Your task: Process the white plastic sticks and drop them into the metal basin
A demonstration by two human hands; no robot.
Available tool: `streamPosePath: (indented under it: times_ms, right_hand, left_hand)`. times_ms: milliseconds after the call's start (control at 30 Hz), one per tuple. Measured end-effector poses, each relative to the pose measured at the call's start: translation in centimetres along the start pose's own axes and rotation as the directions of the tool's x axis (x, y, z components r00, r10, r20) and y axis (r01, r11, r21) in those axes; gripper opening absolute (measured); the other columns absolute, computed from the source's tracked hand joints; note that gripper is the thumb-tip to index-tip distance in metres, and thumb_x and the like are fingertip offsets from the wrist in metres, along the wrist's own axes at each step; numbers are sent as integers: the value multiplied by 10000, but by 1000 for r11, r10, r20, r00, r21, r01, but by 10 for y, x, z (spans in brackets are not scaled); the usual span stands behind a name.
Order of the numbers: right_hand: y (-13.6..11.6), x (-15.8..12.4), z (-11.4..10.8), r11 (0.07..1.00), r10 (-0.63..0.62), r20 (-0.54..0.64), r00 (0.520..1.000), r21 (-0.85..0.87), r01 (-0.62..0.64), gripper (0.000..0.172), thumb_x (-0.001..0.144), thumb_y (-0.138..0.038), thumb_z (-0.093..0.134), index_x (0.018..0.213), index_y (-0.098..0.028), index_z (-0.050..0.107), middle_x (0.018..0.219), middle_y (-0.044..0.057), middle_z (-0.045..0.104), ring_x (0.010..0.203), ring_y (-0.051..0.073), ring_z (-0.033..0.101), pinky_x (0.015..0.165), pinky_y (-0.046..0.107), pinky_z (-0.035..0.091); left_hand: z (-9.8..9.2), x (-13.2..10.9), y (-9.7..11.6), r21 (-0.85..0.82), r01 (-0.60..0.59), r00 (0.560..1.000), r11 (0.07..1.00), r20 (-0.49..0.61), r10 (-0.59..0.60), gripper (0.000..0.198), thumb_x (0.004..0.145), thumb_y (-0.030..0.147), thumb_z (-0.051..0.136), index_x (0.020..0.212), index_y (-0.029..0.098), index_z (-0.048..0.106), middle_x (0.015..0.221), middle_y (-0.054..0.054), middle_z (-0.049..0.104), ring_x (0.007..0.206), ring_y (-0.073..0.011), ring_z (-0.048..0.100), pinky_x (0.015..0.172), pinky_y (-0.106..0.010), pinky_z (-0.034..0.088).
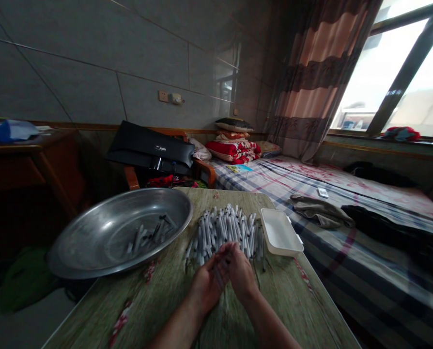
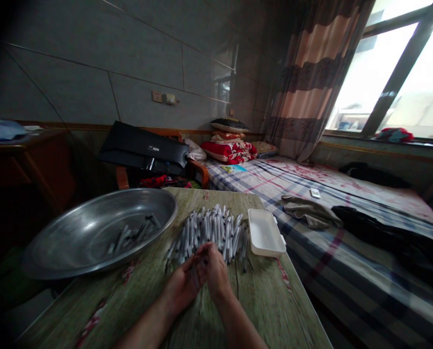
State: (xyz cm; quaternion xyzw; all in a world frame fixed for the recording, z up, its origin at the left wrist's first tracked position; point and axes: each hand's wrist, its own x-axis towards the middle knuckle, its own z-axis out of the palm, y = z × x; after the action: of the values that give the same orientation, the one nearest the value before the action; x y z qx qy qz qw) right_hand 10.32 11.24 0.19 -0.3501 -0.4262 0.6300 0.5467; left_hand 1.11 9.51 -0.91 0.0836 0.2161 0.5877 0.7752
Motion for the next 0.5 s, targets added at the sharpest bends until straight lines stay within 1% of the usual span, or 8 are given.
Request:
streamPosePath:
  times_ms: [100,167,267,333,367,400,433,500]
  right_hand:
    - [0,-2,0,997,-26,-1,1000,-76,26,536,820,-705,441,804,-215,659,765,44,622,717,186,555,675,294,439]
    - [0,-2,-2,996,-50,2,999,-78,50,545,831,-700,423,824,-214,669,818,58,639,768,198,570,722,310,447]
    - [1,2,-10,984,-149,-53,987,-107,142,508,870,-649,400,853,-213,661,862,58,639,815,201,576,777,320,449]
    - [-1,6,-16,955,-260,-132,956,-182,235,470,891,-602,396,847,-208,649,858,49,631,843,199,570,811,319,439]
    - [-3,8,-19,938,-301,-161,940,-225,262,460,897,-586,393,833,-204,640,839,46,626,835,197,566,807,315,438]
    - [-4,10,-21,925,-328,-181,927,-262,276,457,900,-575,386,812,-199,629,809,42,618,807,193,562,782,310,441]
    - [-5,11,-22,916,-338,-194,921,-292,275,455,901,-568,381,791,-195,617,774,38,610,763,188,555,738,301,445]
    - [-5,12,-22,903,-334,-193,922,-344,255,447,903,-553,374,757,-192,593,708,26,586,668,171,529,632,278,430]
  left_hand:
    - [3,-1,1,-19,-16,999,1000,31,16,223,868,165,503,910,170,721,1027,-83,741,1042,-236,659,922,-376,510]
    - [4,-1,2,-35,3,1000,999,8,-3,208,867,151,503,884,160,711,960,-87,748,978,-225,683,883,-359,530]
    - [5,0,2,-69,17,989,997,-144,-27,201,884,133,489,794,130,668,812,-95,734,833,-196,708,786,-324,564]
    - [7,0,3,-55,6,961,998,-277,-21,198,897,121,473,780,117,633,733,-78,702,680,-152,692,628,-256,563]
    - [9,-1,4,-21,1,945,1000,-326,-8,184,901,123,472,793,114,621,690,-57,676,583,-120,657,522,-211,526]
    - [12,-3,6,33,2,935,999,-355,10,163,901,130,481,807,113,614,645,-30,639,489,-88,597,423,-170,454]
    - [16,-7,8,99,4,935,995,-354,31,135,895,141,502,817,114,608,613,-3,599,422,-59,527,356,-141,368]
    - [28,-17,18,239,-16,956,971,-282,85,76,863,163,563,818,116,603,606,25,544,381,-24,423,318,-116,248]
